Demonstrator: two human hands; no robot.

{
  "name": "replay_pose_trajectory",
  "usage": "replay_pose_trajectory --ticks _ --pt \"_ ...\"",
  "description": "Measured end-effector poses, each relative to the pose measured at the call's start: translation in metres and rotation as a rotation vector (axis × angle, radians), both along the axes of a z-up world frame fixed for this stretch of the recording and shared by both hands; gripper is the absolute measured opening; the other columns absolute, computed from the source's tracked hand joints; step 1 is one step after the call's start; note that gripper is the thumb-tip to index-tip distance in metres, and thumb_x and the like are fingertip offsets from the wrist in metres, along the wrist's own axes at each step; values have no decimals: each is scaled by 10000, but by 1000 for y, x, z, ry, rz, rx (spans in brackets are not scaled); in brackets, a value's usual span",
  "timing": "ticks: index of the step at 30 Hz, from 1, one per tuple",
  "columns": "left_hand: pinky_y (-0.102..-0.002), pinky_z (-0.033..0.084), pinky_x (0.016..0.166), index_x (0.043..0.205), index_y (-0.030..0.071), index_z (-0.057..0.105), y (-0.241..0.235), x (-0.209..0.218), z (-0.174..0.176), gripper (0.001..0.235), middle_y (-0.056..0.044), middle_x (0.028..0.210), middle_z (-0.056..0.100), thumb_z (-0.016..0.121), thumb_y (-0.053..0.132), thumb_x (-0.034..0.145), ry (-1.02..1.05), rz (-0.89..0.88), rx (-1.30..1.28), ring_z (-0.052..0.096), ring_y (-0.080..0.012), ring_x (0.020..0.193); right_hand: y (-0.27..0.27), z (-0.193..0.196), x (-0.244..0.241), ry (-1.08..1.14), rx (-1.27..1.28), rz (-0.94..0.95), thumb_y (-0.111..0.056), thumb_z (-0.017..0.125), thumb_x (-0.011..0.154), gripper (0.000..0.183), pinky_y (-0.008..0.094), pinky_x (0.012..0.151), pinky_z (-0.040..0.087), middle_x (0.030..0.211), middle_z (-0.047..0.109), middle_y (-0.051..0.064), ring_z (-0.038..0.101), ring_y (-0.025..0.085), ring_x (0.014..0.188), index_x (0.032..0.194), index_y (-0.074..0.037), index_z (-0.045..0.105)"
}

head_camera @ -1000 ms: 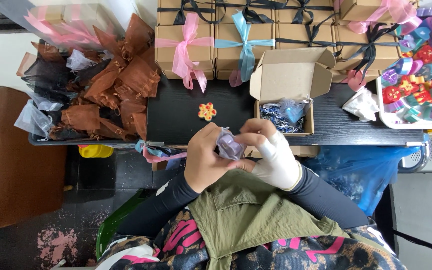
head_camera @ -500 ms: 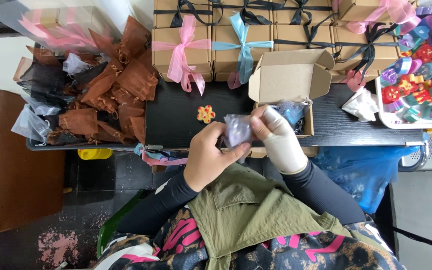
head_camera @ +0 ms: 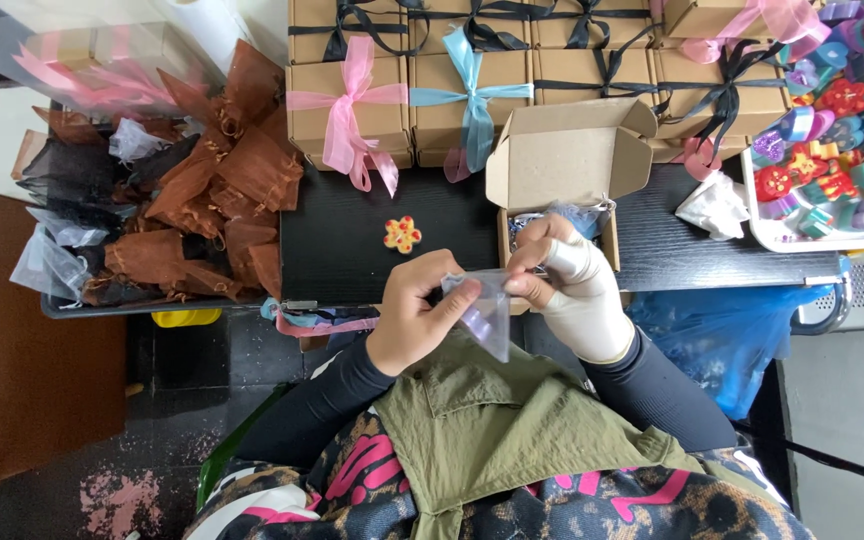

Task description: Placing small colorful wax melts or soaps into decorative bags and gift boxes, then tying the boxes with pink ribbons.

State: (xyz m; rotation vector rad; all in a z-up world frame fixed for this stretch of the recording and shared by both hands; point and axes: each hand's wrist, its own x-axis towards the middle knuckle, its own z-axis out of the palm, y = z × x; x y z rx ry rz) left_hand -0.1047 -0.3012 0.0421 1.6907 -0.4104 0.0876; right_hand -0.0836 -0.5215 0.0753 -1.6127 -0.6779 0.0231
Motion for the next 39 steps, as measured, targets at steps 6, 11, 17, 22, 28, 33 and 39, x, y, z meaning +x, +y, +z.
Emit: replay_pose_trajectory --ticks 6,11,17,22,28,33,39 --pt "-288 359 571 776 16 583 -7 2 9 441 -23 687 499 679 363 1031 -32 73 3 478 -107 601 -8 3 -5 248 -210 10 -55 829 823 262 261 763 526 894 664 18 609 99 823 969 -27 614" --pt "-245 339 602 804 53 544 -8 -3 -6 457 51 736 463 551 411 1088 160 -64 -255 422 -40 658 -16 -28 -13 407 38 -64 -34 717 958 101 242 845 561 991 718 1 673 74 919 1028 -44 645" --pt "-219 279 629 866 27 593 -10 -5 -10 419 81 755 395 547 355 1122 268 9 -456 332 -24 692 -10 -6 -18 175 -144 -203 -7 669 987 182 259 821 553 1027 745 46 687 103 899 1165 -41 690" --pt "-217 281 593 983 -30 726 -10 -7 -17 441 62 684 490 542 356 1092 347 127 -673 357 -17 630 -23 -13 -26 -117 -128 -259 -38 650 1033 92 285 870 603 1044 769 99 765 174 960 1114 -67 683" --pt "-199 287 639 979 -25 706 -12 -8 -18 450 47 752 530 544 374 1109 218 250 -519 370 -8 676 -26 -31 -29 237 598 -14 -75 677 1039 65 521 968 619 1113 725 268 735 379 1025 1103 -63 678" --pt "-227 324 626 912 5 674 -16 -8 -22 443 33 786 557 523 361 1128 181 377 -368 401 -27 682 -15 -48 -22 376 928 104 -24 610 1074 168 548 913 611 1145 733 264 734 401 1086 1218 -105 635" --pt "-224 484 825 1328 -1 556 -27 10 19 563 12 1076 661 478 516 1119 110 -200 -355 603 -41 950 -14 -53 -11 612 1137 173 -14 603 1075 281 467 983 588 1108 726 142 716 292 1100 1334 -120 614"
